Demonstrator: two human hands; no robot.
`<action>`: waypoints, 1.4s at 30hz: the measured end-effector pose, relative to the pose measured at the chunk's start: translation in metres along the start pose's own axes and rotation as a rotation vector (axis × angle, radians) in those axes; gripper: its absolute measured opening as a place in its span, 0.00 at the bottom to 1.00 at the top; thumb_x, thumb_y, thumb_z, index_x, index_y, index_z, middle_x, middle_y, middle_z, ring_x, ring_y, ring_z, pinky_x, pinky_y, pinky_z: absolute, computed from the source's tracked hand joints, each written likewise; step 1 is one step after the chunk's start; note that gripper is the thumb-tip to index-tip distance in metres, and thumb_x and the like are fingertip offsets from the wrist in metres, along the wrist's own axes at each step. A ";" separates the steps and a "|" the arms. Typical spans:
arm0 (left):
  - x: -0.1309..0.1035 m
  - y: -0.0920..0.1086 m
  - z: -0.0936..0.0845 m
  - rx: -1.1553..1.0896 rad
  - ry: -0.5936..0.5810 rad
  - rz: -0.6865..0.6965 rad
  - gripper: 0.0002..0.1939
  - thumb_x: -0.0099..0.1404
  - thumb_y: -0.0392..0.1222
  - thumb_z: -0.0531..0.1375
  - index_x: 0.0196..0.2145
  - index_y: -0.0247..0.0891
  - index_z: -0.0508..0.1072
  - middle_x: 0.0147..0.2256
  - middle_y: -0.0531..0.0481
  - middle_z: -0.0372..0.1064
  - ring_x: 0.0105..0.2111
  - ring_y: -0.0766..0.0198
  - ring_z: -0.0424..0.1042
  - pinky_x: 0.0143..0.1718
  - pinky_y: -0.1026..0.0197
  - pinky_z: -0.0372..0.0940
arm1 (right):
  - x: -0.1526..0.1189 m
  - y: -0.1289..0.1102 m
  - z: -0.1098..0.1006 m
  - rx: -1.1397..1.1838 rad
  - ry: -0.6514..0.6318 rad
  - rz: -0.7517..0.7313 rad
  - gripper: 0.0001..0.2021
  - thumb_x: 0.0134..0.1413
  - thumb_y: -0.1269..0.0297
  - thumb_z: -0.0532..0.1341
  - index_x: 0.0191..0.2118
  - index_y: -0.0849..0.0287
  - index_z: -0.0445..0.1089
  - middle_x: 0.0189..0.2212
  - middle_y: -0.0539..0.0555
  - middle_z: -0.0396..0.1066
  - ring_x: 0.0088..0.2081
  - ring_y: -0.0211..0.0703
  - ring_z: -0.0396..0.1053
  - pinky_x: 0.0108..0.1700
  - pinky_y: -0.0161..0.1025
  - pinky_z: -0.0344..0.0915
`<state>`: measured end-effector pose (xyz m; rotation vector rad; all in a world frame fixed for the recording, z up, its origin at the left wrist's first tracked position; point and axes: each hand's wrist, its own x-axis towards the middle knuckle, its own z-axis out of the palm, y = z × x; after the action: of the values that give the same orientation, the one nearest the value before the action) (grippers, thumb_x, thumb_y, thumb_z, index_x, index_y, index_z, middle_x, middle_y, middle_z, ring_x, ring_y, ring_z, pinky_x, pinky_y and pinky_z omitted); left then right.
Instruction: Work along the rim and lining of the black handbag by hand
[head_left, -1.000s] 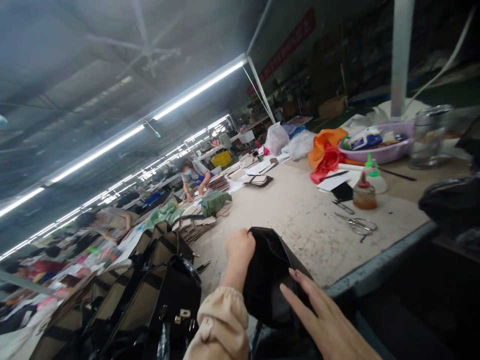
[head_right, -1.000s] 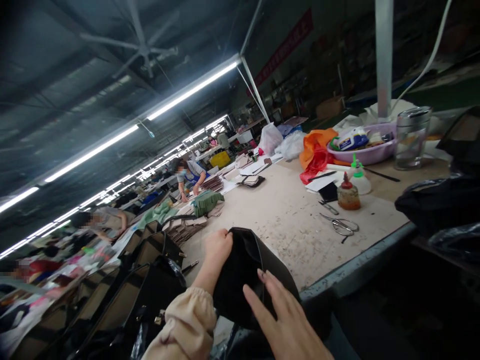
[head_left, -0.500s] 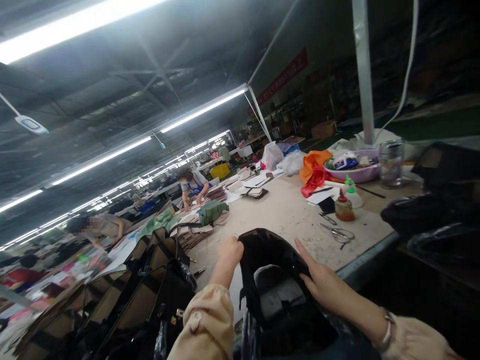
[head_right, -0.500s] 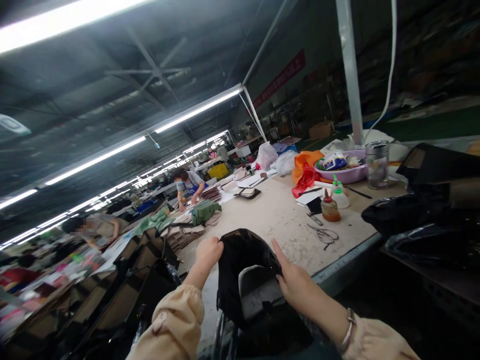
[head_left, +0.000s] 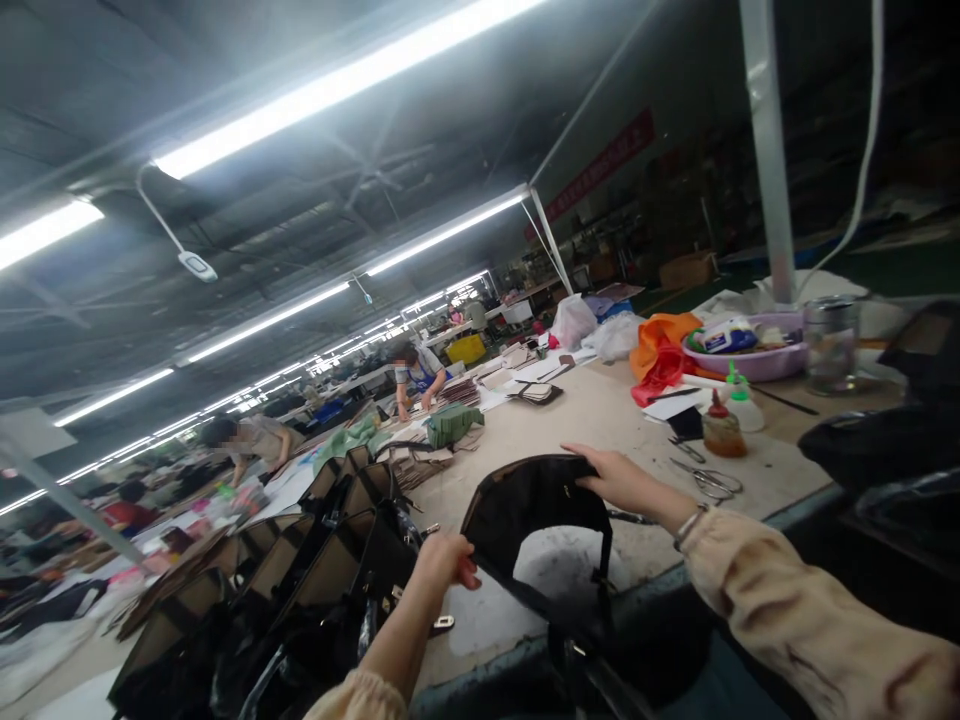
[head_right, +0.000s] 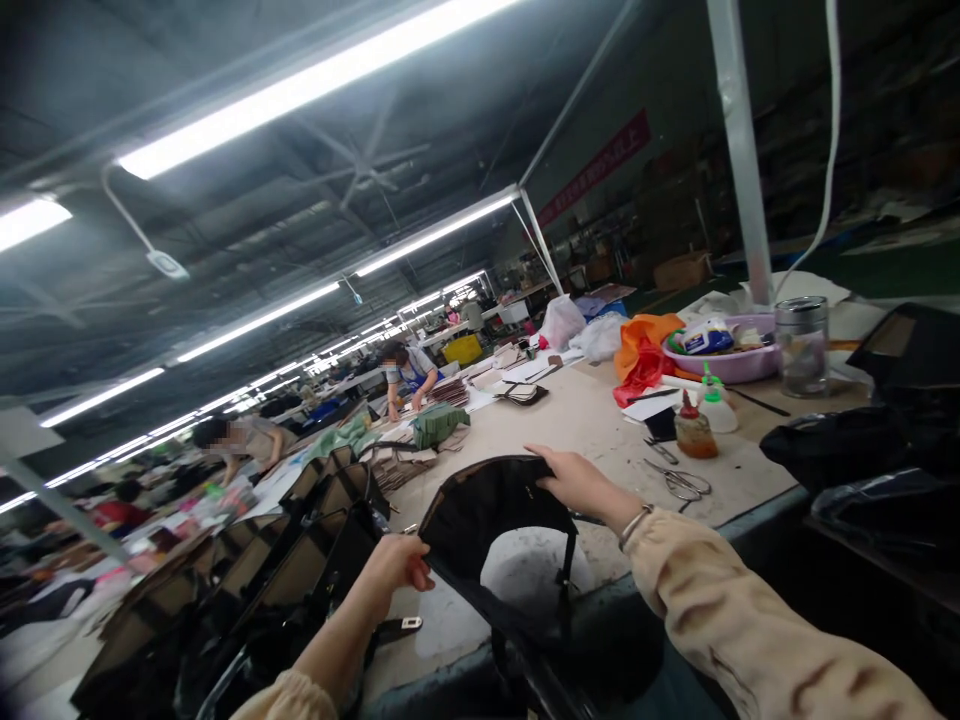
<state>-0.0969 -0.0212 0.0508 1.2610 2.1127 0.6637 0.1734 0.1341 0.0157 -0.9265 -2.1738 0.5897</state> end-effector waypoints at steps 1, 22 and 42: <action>-0.006 -0.006 0.002 -0.006 -0.023 -0.027 0.19 0.60 0.36 0.46 0.14 0.35 0.64 0.15 0.46 0.65 0.22 0.61 0.71 0.32 0.61 0.68 | 0.004 -0.001 0.003 0.005 -0.012 -0.022 0.29 0.49 0.71 0.58 0.60 0.60 0.60 0.52 0.59 0.67 0.51 0.49 0.67 0.53 0.45 0.60; 0.050 0.051 0.014 0.754 0.348 0.540 0.12 0.57 0.49 0.65 0.33 0.40 0.72 0.36 0.49 0.64 0.40 0.58 0.64 0.43 0.59 0.59 | 0.038 0.036 0.071 0.320 -0.116 -0.076 0.23 0.53 0.57 0.60 0.54 0.59 0.66 0.49 0.55 0.70 0.49 0.45 0.68 0.52 0.41 0.63; 0.077 0.038 0.020 0.391 0.136 0.571 0.13 0.58 0.32 0.56 0.16 0.36 0.64 0.40 0.49 0.66 0.39 0.63 0.67 0.40 0.63 0.61 | 0.049 0.034 0.080 0.479 -0.070 -0.056 0.12 0.54 0.58 0.60 0.41 0.55 0.75 0.37 0.49 0.76 0.39 0.40 0.72 0.41 0.33 0.65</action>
<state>-0.0901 0.0665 0.0447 2.1325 2.0533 0.5907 0.1044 0.1822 -0.0374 -0.5906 -1.9769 1.0683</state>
